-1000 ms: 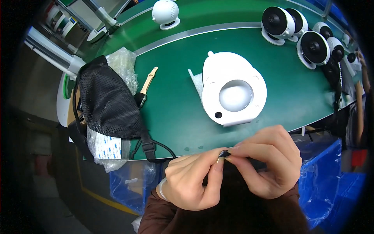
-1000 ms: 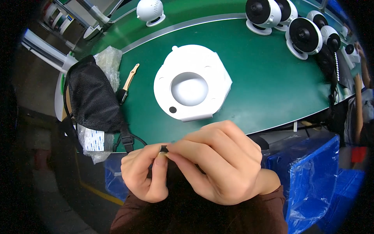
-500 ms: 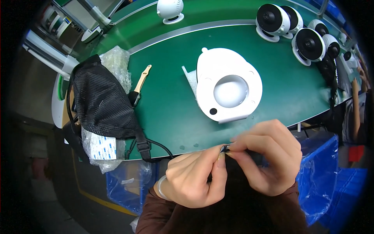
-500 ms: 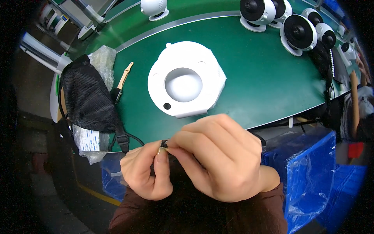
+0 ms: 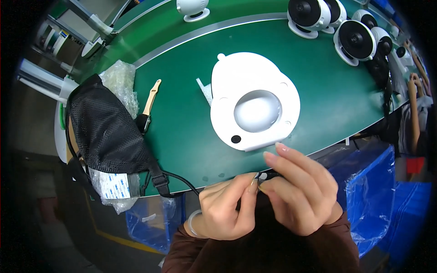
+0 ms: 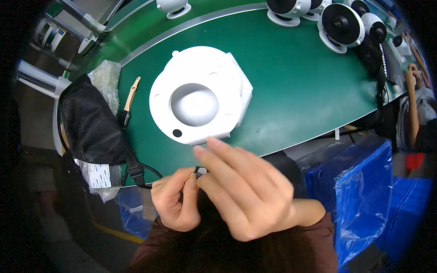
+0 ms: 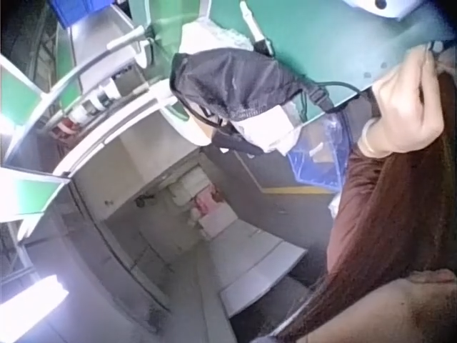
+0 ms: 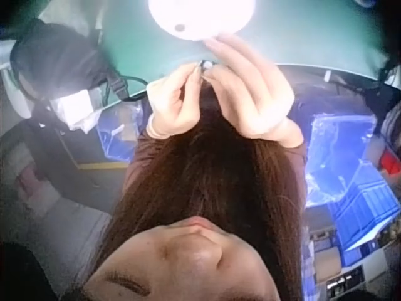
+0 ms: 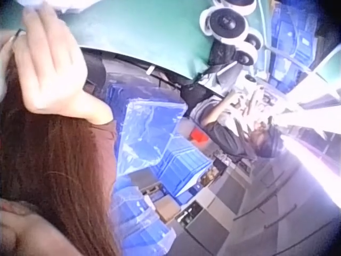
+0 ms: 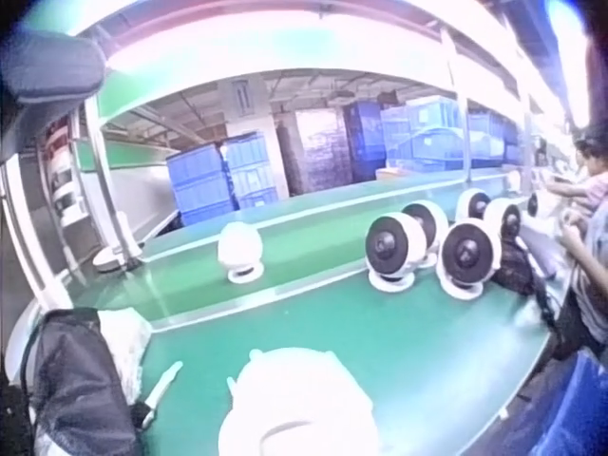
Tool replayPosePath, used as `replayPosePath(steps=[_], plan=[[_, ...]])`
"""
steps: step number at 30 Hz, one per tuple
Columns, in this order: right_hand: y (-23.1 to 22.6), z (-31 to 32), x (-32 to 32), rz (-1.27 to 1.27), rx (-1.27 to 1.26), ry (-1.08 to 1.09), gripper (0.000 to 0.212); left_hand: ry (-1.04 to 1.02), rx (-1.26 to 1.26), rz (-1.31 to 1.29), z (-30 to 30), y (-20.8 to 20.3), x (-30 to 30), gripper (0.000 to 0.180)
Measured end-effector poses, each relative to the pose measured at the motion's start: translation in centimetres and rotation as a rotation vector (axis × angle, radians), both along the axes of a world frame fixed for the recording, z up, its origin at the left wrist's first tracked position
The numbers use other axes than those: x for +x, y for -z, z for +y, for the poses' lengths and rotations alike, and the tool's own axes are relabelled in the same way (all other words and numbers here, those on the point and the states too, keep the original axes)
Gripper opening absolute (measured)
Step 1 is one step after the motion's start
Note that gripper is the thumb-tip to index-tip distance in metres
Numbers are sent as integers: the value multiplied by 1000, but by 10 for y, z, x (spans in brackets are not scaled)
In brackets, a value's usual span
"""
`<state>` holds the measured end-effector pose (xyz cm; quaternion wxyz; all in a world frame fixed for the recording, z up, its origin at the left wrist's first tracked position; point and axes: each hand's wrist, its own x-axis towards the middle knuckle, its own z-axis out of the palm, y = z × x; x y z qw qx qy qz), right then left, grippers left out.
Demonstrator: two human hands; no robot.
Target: Apply adhesive pads to the base of security cameras on an assembly line.
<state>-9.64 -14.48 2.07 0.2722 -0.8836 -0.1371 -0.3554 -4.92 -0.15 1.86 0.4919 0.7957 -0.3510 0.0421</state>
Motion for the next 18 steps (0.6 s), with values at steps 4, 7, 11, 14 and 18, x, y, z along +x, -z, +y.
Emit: replayPosePath(steps=[4,7,11,14,18], plan=[[1,-7,6,44,9,13,12,15,6,-58,-2,5,1,12],[3,-6,1,-15,-12,-142,14,-51,26,-46,-4,8,3,14],[-8,-7,-7,88,272,-89,18,-93,5,-3,1,16,8,12],[-13,-20,8,104,414,205,14,-113,-58,-97,-7,14,13,12],[-3,-21,26,158,614,208,9,-127,-53,-102,-6,19,18,16]])
